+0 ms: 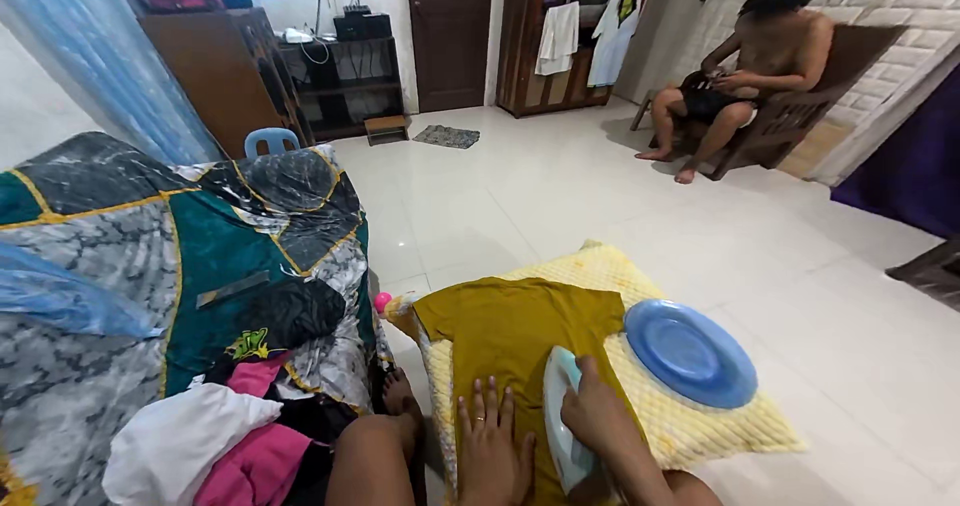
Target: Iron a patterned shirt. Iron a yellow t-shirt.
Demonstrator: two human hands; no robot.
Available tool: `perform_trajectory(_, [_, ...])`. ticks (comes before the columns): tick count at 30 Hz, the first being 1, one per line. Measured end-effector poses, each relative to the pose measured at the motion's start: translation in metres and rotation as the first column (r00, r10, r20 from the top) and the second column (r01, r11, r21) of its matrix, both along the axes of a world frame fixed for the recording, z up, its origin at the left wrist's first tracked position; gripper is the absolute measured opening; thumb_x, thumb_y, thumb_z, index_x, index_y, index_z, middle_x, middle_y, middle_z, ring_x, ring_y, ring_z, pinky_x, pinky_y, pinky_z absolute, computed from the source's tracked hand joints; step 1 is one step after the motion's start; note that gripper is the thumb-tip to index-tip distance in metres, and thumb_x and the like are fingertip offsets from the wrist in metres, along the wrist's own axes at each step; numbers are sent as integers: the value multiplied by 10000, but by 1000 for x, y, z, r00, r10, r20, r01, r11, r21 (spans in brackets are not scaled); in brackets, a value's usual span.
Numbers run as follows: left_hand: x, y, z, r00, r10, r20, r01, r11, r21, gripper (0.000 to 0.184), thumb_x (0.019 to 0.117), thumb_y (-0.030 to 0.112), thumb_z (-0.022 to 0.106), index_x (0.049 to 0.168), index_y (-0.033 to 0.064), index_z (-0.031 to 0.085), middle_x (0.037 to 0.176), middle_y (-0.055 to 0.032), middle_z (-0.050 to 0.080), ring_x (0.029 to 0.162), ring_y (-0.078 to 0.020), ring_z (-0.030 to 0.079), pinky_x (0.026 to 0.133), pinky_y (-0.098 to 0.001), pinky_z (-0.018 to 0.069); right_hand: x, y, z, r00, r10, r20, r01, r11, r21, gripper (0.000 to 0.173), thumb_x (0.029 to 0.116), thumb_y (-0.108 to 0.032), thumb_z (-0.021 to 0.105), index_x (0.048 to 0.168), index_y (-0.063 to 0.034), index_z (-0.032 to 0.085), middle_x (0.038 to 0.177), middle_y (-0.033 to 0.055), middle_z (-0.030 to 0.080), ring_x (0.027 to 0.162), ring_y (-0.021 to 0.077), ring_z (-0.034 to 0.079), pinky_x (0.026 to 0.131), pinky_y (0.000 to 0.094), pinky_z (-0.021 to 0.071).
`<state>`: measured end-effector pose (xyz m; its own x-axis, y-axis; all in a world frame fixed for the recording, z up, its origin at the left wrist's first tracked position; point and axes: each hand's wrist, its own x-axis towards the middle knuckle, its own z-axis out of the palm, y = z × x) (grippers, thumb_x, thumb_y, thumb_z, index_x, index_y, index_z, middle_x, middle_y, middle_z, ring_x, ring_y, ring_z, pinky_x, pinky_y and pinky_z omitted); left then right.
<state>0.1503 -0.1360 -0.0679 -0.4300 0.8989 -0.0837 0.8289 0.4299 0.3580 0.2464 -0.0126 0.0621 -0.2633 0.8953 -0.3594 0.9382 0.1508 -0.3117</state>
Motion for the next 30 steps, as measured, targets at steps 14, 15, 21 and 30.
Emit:
perform_trajectory(14, [-1,-6,1,999,-4,37,3,1000,22,663,1015,675,323,1592,356,389,1736,-40,147,1598,-351,82,1243,-672,85,-39,161,-26,909,5,-416,-43,996,-82,736,913,-139,676,1574,-128,352,1229,288,650,983,420,701,843,618,576])
perform_trajectory(15, [-1,-6,1,999,-1,40,0,1000,21,666,1014,671,330,1595,351,386,1737,-40,144,1598,-352,79,1243,-674,81,-32,143,-25,924,3,-382,-27,998,-60,723,907,-160,683,1559,-135,373,1213,287,662,1010,436,697,858,642,565])
perform_trajectory(21, [-1,-6,4,999,-22,34,23,1000,-9,707,1011,689,307,1615,324,346,1739,-57,126,1597,-366,59,1236,-688,72,23,27,-11,983,-2,-183,-14,996,-85,752,929,-207,662,1598,-190,317,1130,251,707,995,430,715,856,639,569])
perform_trajectory(30, [0,1,-6,997,-26,-73,26,1000,-3,716,995,705,287,1604,337,372,1727,-81,179,1587,-383,125,1233,-688,90,26,42,-11,977,59,-204,-86,989,-124,725,939,-194,635,1589,-215,317,1119,219,703,973,391,719,836,612,580])
